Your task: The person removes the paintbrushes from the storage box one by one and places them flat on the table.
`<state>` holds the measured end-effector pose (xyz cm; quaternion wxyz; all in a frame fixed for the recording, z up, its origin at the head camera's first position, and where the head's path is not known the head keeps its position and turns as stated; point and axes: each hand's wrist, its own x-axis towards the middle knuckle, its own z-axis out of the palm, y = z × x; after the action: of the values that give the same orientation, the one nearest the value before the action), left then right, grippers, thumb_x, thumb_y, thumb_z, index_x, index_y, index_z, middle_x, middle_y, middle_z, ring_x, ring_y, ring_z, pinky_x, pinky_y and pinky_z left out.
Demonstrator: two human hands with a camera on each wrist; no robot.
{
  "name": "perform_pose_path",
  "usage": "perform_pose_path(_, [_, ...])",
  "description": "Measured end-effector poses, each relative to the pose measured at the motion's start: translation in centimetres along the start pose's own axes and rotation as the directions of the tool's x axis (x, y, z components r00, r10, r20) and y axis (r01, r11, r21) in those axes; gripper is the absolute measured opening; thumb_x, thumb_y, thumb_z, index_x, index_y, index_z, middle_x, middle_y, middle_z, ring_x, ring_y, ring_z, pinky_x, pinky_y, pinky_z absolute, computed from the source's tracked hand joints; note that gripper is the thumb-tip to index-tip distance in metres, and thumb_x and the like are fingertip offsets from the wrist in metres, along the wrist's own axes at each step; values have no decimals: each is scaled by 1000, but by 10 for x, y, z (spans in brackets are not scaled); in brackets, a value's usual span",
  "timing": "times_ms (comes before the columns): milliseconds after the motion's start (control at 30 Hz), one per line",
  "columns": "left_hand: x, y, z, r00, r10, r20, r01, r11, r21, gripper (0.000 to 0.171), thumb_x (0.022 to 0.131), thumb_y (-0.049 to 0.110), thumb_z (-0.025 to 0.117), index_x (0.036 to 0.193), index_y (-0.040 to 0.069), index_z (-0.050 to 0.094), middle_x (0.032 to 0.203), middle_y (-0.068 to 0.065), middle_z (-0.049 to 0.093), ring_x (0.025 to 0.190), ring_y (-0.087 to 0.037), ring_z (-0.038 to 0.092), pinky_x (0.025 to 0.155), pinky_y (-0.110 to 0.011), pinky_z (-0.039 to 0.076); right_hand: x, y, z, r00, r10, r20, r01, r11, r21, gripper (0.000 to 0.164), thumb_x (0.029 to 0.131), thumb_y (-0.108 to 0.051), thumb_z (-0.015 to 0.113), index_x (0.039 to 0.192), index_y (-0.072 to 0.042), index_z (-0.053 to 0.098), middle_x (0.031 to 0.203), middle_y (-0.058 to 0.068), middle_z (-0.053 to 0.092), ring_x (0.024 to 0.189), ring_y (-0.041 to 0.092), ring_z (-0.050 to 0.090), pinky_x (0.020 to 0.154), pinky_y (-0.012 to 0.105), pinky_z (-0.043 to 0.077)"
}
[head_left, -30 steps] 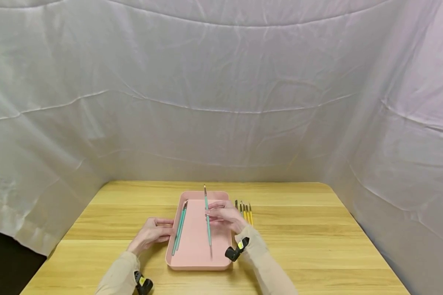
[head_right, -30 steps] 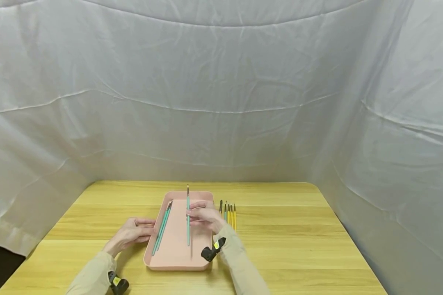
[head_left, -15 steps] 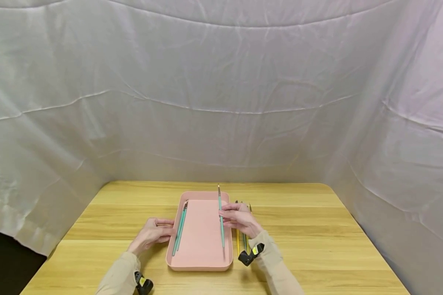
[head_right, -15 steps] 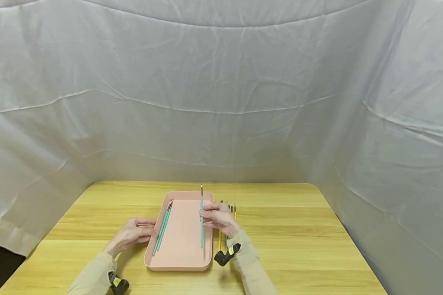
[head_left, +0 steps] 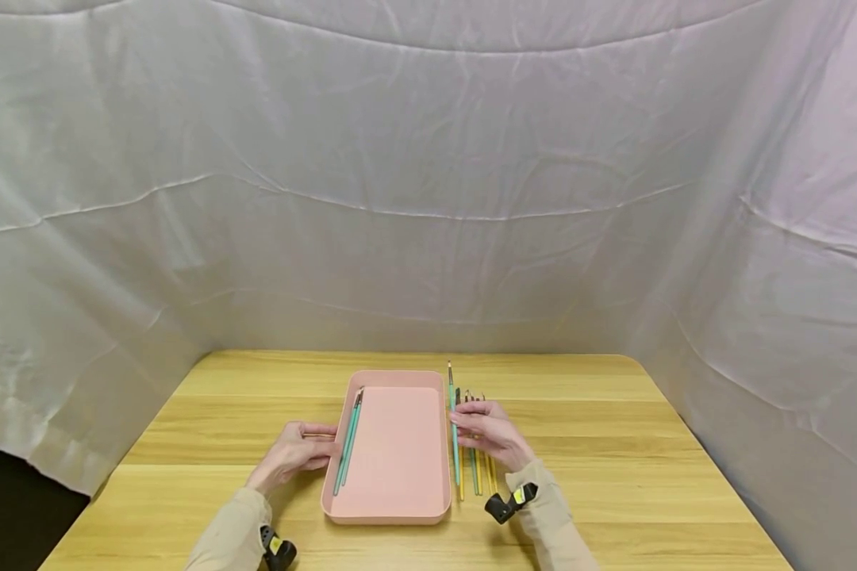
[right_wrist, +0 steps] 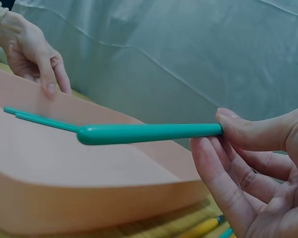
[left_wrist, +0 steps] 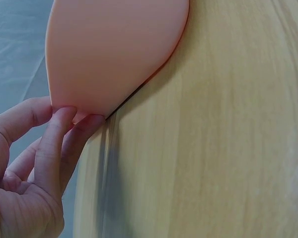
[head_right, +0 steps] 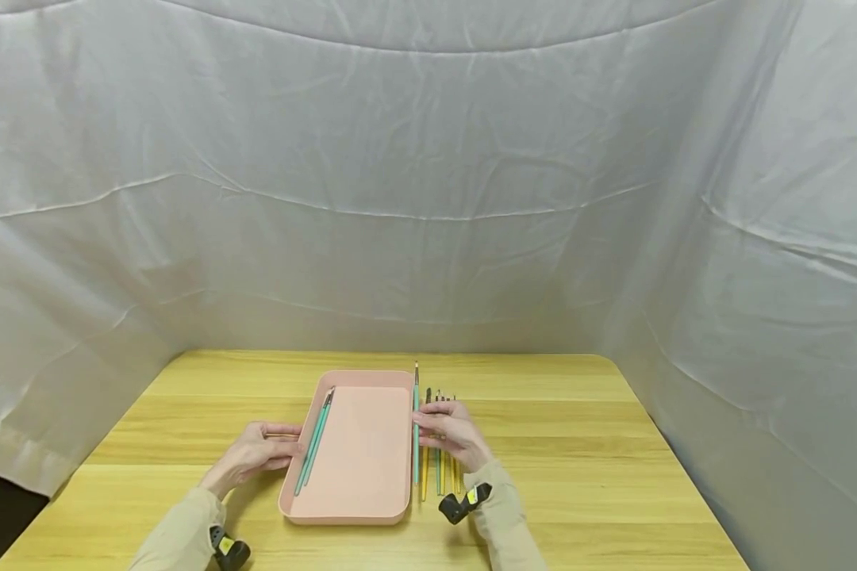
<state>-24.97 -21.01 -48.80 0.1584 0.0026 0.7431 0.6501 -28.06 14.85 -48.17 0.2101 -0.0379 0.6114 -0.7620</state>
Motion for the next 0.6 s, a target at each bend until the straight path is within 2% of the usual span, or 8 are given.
perform_pose_path(367, [1, -1, -1, 1000, -8, -5, 8, 1000, 4, 52, 88, -1, 71, 132, -21, 51, 118, -31, 69, 83, -10, 72, 69, -22, 63, -14, 5, -22, 999, -15, -42, 15, 1000, -2, 7, 94, -1, 65, 100, -4, 68, 88, 1, 72, 72, 9, 68, 68, 22, 62])
perform_pose_path(600, [1, 0, -1, 1000, -7, -5, 7, 1000, 4, 53, 88, -1, 71, 132, -21, 51, 118, -31, 69, 83, -10, 72, 69, -22, 63, -20, 10, -37, 998, -3, -58, 3, 1000, 1, 8, 93, -1, 67, 97, -8, 68, 85, -1, 72, 72, 9, 68, 68, 22, 62])
